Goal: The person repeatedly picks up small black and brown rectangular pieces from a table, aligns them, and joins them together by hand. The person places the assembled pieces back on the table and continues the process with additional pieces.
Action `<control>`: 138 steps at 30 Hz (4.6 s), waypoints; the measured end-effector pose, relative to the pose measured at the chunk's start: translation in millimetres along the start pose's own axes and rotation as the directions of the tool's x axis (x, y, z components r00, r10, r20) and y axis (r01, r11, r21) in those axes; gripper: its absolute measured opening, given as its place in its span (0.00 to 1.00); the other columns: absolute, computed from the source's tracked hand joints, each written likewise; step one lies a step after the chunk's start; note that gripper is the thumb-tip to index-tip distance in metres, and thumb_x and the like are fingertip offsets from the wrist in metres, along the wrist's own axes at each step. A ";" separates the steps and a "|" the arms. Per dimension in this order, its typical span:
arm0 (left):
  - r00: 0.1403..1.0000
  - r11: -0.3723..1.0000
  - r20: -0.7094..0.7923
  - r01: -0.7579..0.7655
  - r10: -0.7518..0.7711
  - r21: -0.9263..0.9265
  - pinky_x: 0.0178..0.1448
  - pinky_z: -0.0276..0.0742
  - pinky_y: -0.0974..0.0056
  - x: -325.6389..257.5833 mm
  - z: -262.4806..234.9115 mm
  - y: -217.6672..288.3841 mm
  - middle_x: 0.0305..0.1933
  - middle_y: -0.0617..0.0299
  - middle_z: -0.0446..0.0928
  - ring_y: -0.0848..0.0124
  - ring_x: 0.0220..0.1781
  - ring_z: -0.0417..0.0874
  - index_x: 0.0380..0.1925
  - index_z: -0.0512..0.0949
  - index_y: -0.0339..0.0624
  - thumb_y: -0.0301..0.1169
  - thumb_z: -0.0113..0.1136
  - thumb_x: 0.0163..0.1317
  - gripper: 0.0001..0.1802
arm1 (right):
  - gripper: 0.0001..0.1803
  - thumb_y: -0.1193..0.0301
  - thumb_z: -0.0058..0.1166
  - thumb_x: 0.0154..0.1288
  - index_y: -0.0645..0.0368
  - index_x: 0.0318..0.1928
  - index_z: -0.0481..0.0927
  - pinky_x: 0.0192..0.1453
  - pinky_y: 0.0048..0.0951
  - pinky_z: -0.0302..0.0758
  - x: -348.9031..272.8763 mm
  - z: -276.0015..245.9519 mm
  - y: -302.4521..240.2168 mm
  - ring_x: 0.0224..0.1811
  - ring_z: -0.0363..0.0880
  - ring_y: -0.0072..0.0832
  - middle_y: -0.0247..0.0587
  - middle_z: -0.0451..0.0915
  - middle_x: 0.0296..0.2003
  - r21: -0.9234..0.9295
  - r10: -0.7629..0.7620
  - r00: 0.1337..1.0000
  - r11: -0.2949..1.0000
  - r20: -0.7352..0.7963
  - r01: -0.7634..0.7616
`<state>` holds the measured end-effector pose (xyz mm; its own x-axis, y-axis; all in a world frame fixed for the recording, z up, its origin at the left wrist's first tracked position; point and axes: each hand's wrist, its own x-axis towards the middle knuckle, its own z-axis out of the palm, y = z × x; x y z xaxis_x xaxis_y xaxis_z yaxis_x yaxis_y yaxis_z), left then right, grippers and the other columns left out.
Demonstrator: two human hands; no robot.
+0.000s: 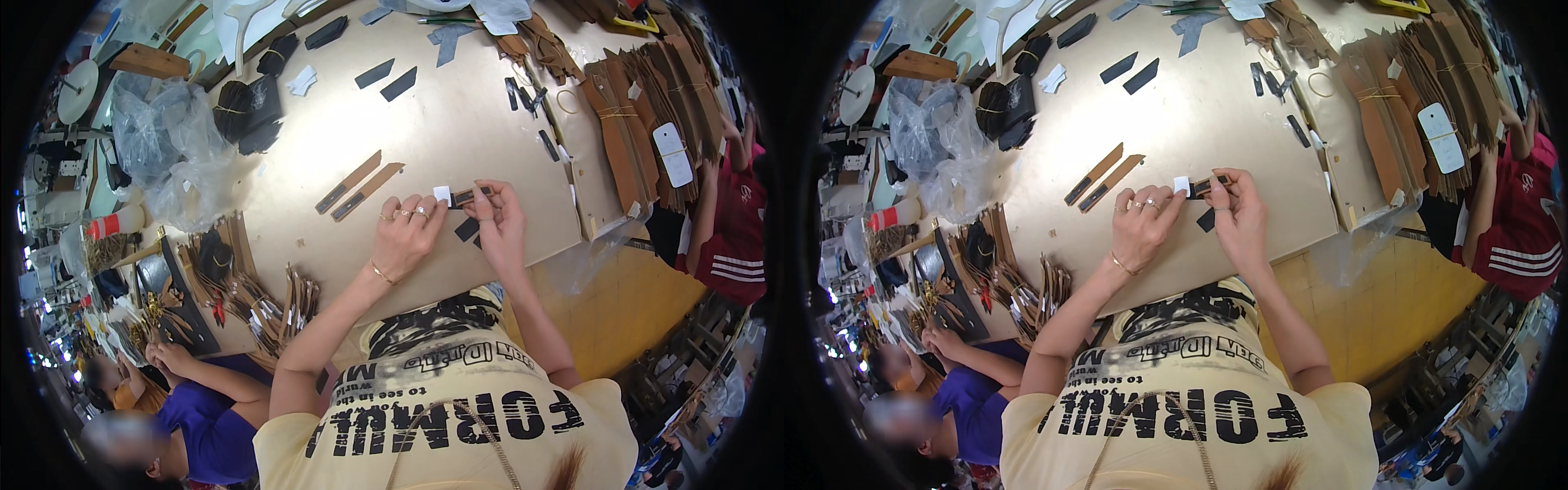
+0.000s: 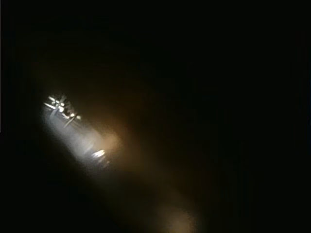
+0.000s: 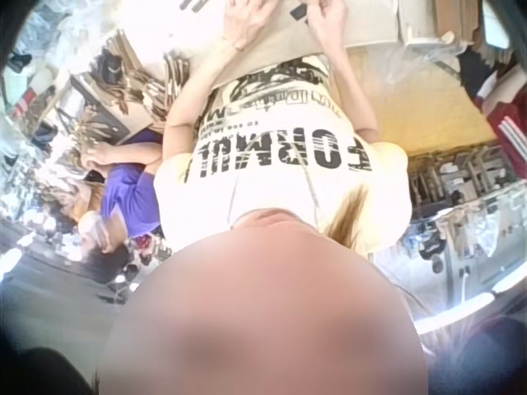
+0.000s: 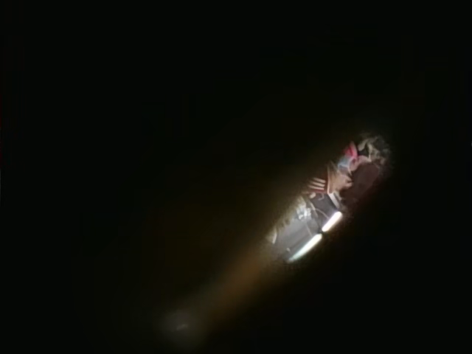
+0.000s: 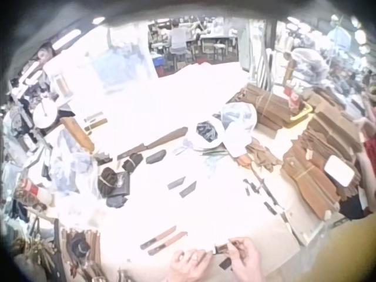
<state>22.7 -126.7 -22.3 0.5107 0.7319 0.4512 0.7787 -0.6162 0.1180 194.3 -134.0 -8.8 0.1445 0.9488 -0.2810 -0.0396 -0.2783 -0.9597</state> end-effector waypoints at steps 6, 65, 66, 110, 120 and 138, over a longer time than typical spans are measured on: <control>0.994 0.995 0.068 -0.094 0.091 0.037 0.52 0.67 0.60 -5.6 4.4 -1.8 0.42 0.68 0.77 0.72 0.44 0.78 0.43 0.84 0.46 0.30 0.62 0.54 0.15 | 0.11 0.73 0.48 0.76 0.66 0.53 0.72 0.50 0.23 0.81 1.2 -0.3 2.3 0.42 0.82 0.21 0.41 0.81 0.40 0.008 -0.004 1.000 1.000 0.005 0.004; 0.865 0.839 0.036 0.495 -0.501 -0.226 0.76 0.48 0.45 1.2 -39.1 23.8 0.62 0.53 0.73 0.60 0.68 0.70 0.49 0.81 0.49 0.27 0.62 0.53 0.21 | 0.09 0.69 0.64 0.61 0.60 0.39 0.84 0.52 0.36 0.70 17.0 -16.1 -42.7 0.40 0.81 0.32 0.40 0.83 0.32 -0.756 -0.167 0.919 0.526 0.357 0.389; 0.852 0.821 -0.025 0.497 -0.524 -0.280 0.75 0.49 0.45 -3.0 -51.6 29.1 0.62 0.54 0.74 0.61 0.67 0.72 0.51 0.81 0.50 0.26 0.63 0.53 0.22 | 0.08 0.70 0.64 0.60 0.61 0.38 0.83 0.50 0.34 0.72 17.7 -11.9 -45.3 0.38 0.81 0.31 0.41 0.84 0.32 -0.696 -0.159 0.912 0.601 0.378 0.393; 0.884 0.883 0.134 0.416 -0.448 0.216 0.61 0.69 0.53 -38.0 -68.1 -233.6 0.48 0.55 0.80 0.58 0.54 0.78 0.42 0.84 0.42 0.31 0.63 0.59 0.12 | 0.14 0.74 0.62 0.60 0.63 0.47 0.83 0.55 0.32 0.75 23.5 -64.8 -45.1 0.46 0.81 0.35 0.45 0.84 0.42 -0.735 -0.279 0.952 0.618 0.128 0.280; 0.920 0.922 0.103 0.384 -0.377 -0.047 0.61 0.66 0.55 -23.9 -58.3 -141.4 0.48 0.59 0.80 0.60 0.51 0.78 0.45 0.84 0.47 0.28 0.66 0.59 0.13 | 0.16 0.65 0.67 0.58 0.57 0.45 0.82 0.57 0.39 0.68 2.4 -49.5 -37.3 0.50 0.72 0.38 0.38 0.76 0.42 -0.769 -0.179 0.913 0.493 0.366 0.406; 0.881 0.875 0.079 0.472 -0.466 -0.108 0.61 0.67 0.55 -6.6 -46.9 -56.2 0.42 0.59 0.82 0.62 0.43 0.82 0.40 0.82 0.40 0.26 0.62 0.63 0.07 | 0.14 0.66 0.62 0.65 0.57 0.48 0.83 0.58 0.34 0.71 38.3 -62.0 -56.3 0.49 0.78 0.35 0.39 0.82 0.44 -0.774 -0.375 0.907 0.510 0.193 0.375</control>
<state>-41.5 -110.6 9.7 0.1163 0.9551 0.2727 0.8829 -0.2251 0.4120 263.4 -91.2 34.7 -0.0451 0.9935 0.1042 0.7994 0.0984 -0.5926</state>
